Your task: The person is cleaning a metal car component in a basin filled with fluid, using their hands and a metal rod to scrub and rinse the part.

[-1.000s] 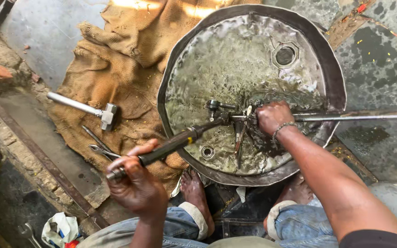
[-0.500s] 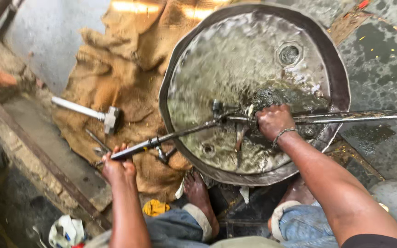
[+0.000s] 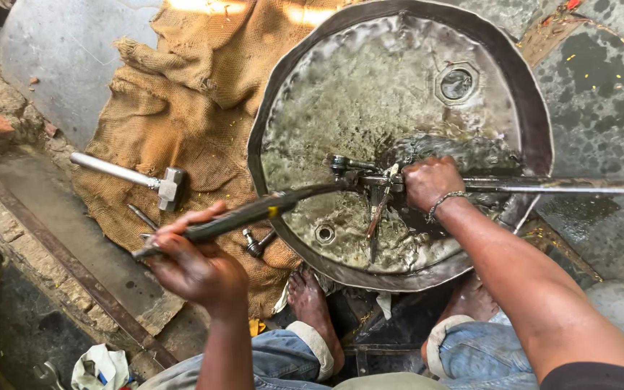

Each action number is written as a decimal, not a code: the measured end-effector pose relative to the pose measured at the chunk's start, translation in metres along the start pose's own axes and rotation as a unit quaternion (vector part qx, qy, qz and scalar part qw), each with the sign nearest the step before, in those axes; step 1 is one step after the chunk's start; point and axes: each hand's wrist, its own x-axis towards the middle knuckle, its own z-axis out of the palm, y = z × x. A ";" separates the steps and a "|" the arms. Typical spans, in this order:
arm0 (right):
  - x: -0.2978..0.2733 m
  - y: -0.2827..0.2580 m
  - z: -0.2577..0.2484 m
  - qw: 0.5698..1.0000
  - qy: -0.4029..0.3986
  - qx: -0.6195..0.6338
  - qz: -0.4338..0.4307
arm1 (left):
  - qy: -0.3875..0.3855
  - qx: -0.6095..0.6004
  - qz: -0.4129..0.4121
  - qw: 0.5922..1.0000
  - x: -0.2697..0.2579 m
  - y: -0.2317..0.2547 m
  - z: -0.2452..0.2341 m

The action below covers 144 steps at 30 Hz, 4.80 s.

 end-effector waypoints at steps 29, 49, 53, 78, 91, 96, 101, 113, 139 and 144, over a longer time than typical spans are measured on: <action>-0.051 -0.017 0.095 0.997 -0.069 0.010 -0.022 | 0.424 -0.155 -0.444 0.774 0.022 -0.198 -0.164; -0.001 -0.032 0.188 0.957 0.086 0.241 0.135 | 0.284 -0.260 -0.309 0.869 0.077 -0.081 -0.115; -0.027 -0.020 0.164 0.662 -0.015 0.718 0.217 | 0.289 -0.259 -0.317 0.866 0.078 -0.071 -0.108; -0.069 -0.076 -0.047 0.685 0.150 0.707 0.093 | 0.314 -0.317 -0.217 0.868 0.054 -0.052 -0.055; -0.030 -0.109 -0.081 0.685 0.202 0.698 0.056 | 0.341 -0.300 -0.230 0.861 0.057 -0.037 -0.039; -0.039 -0.117 -0.085 0.745 0.237 0.623 0.019 | 0.341 -0.279 -0.246 0.863 0.057 -0.034 -0.042; -0.053 -0.109 -0.063 0.622 0.242 0.717 0.202 | 0.332 -0.260 -0.240 0.874 0.058 -0.027 -0.038; -0.009 -0.063 0.087 0.267 0.134 0.926 0.233 | 0.241 -0.246 -0.173 0.923 0.037 0.012 -0.052; -0.127 -0.059 -0.074 0.282 0.255 0.925 0.016 | 0.098 -0.485 -0.413 0.764 0.034 -0.024 0.008; -0.134 -0.053 -0.081 0.297 0.258 0.918 0.050 | 0.102 -0.457 -0.383 0.796 0.014 -0.015 0.000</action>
